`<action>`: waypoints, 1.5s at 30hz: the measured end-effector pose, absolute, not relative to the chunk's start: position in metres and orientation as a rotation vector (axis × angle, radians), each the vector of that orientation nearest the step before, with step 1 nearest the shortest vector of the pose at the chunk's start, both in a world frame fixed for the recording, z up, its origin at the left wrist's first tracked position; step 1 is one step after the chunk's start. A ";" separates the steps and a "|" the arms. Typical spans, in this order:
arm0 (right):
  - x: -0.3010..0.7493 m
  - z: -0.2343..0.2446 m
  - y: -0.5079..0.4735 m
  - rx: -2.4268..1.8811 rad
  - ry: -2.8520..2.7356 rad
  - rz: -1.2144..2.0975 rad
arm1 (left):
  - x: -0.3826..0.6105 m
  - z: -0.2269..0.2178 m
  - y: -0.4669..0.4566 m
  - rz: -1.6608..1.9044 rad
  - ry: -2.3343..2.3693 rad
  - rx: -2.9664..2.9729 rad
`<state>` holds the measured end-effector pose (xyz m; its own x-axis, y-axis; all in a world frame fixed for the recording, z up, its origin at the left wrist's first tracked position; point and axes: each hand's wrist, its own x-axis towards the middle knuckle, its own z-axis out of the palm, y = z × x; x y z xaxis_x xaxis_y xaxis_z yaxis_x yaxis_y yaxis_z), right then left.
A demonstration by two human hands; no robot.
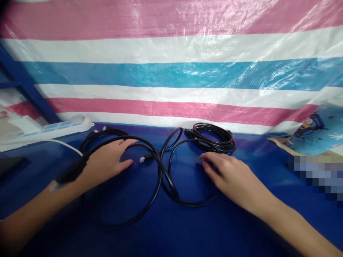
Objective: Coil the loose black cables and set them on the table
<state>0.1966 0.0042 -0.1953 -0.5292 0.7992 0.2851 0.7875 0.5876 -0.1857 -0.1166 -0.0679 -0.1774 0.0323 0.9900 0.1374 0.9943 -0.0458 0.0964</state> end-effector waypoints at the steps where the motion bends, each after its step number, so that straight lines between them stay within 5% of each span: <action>1: 0.197 -0.190 0.004 -1.313 -2.451 0.087 | -0.116 -0.173 -0.068 -0.211 -2.185 -2.258; 16: 0.179 -0.184 -0.028 -0.834 -2.503 -0.042 | -0.104 -0.177 -0.070 -0.113 -2.073 -2.532; 24: 0.176 -0.197 -0.023 -0.799 -2.639 -0.006 | -0.080 -0.172 -0.095 0.218 -2.281 -2.034; 36: 0.168 -0.191 -0.020 -0.649 -2.648 -0.065 | -0.069 -0.170 -0.097 -0.366 -2.121 -2.493; 45: 0.169 -0.190 -0.022 -0.701 -2.666 0.020 | -0.070 -0.177 -0.094 -0.248 -2.114 -2.503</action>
